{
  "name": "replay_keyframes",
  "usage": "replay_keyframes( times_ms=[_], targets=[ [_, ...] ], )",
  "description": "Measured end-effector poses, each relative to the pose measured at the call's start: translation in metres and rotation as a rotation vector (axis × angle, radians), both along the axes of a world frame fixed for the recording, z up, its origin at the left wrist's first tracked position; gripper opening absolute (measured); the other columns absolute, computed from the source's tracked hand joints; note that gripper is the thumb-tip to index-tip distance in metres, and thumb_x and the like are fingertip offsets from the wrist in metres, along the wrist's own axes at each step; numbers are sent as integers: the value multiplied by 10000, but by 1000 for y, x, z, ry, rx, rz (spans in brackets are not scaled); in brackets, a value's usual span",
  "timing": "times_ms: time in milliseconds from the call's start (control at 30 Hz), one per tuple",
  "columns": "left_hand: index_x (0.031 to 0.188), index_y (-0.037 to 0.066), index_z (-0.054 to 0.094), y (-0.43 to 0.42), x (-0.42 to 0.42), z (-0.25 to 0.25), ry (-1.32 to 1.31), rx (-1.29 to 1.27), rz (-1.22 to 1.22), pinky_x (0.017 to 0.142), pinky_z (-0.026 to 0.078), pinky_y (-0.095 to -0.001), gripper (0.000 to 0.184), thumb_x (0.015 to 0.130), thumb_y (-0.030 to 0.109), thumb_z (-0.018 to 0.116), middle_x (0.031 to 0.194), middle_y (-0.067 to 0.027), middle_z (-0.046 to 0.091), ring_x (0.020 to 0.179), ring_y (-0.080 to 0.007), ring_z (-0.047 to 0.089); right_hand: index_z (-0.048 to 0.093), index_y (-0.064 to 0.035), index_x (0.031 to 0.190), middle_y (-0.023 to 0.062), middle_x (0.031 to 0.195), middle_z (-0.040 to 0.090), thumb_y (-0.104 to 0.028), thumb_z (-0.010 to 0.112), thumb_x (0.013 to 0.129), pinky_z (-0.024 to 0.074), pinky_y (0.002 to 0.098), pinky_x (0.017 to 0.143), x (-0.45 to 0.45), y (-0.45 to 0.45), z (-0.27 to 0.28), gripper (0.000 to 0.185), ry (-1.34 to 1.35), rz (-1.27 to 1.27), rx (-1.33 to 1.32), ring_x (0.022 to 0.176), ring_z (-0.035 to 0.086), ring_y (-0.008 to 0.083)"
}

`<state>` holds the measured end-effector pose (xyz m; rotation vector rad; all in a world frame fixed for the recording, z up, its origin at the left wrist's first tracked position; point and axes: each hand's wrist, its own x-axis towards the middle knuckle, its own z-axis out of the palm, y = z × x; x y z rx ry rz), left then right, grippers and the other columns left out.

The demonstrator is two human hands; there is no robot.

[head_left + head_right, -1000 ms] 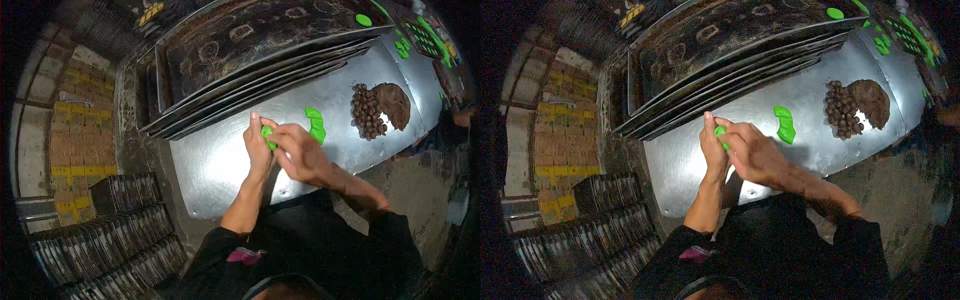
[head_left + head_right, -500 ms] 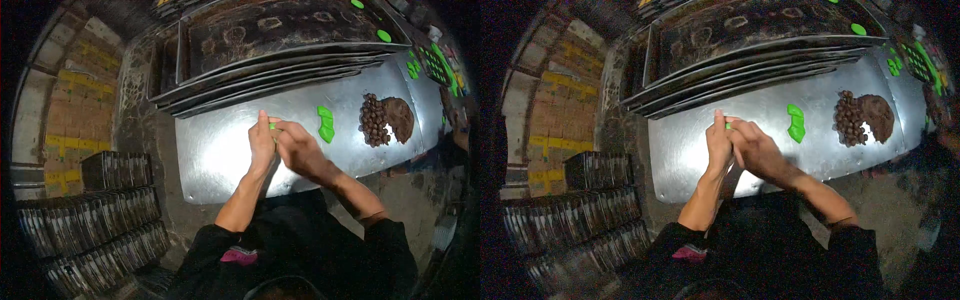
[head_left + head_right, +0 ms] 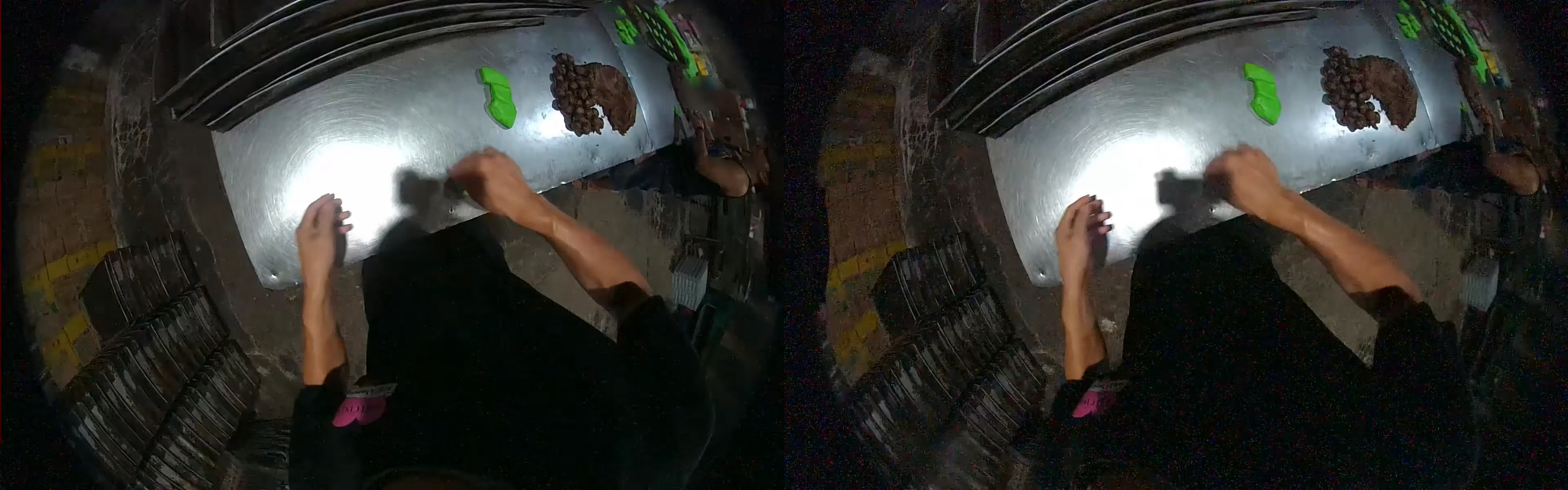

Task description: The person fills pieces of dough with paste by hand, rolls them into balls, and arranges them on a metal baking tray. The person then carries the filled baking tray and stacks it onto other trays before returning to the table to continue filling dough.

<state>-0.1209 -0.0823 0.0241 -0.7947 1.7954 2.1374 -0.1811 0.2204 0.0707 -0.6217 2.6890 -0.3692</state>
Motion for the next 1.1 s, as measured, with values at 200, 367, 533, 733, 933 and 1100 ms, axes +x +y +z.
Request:
replay_keyframes(
  times_ms=[200, 367, 533, 733, 933, 1100],
  targets=[
    [1176, -38, 551, -49, 28, -4, -8, -181, 184, 691, 533, -288, 310, 958, 178, 502, 1064, -141, 621, 881, -196, 634, 483, -126, 1262, 189, 1298, 434, -297, 632, 807, 312, 517, 999, -22, -39, -64, 508, 490, -23, -89, 1259, 363, 372],
    [1150, -40, 561, 16, -34, 16, 44, -17, 141, 706, 509, -251, 274, 940, 126, 499, 1008, -122, 641, 892, -169, 631, 205, -206, 1466, 189, 1489, 205, -479, 468, 911, 114, 590, 1098, -22, -39, -101, 672, 279, 40, 146, 1403, 136, 341],
    [1138, -11, 582, 142, -153, -13, 524, -226, -378, 772, 495, -320, 274, 909, 127, 525, 996, -152, 656, 898, -243, 635, 347, -146, 1411, 186, 1485, 220, -519, 550, 826, 133, 580, 1083, -11, -16, -107, 723, 456, 90, 102, 1384, 166, 338],
    [1143, 97, 596, 288, -269, -38, 773, -665, -1147, 849, 466, -446, 292, 895, 170, 460, 1064, -204, 620, 996, -389, 578, 419, -50, 1299, 198, 1286, 462, -428, 513, 881, 291, 555, 1034, 10, 10, -149, 572, 48, 12, -244, 1231, 394, 400],
    [1005, 43, 626, 276, -288, -23, 836, -927, -1491, 835, 454, -461, 239, 804, 157, 565, 976, -216, 592, 964, -387, 556, 490, 5, 1212, 191, 1184, 563, -322, 557, 889, 464, 456, 914, -5, 85, -72, 464, -614, 66, -13, 1036, 582, 303],
    [850, 12, 483, 191, -262, -40, 432, -619, -535, 526, 471, -365, 124, 860, 112, 555, 732, -195, 580, 614, -255, 612, 596, -59, 1138, 113, 985, 661, -345, 639, 837, 508, 334, 740, -142, 168, 116, 417, -85, -501, -343, 818, 636, 204]
  ],
)
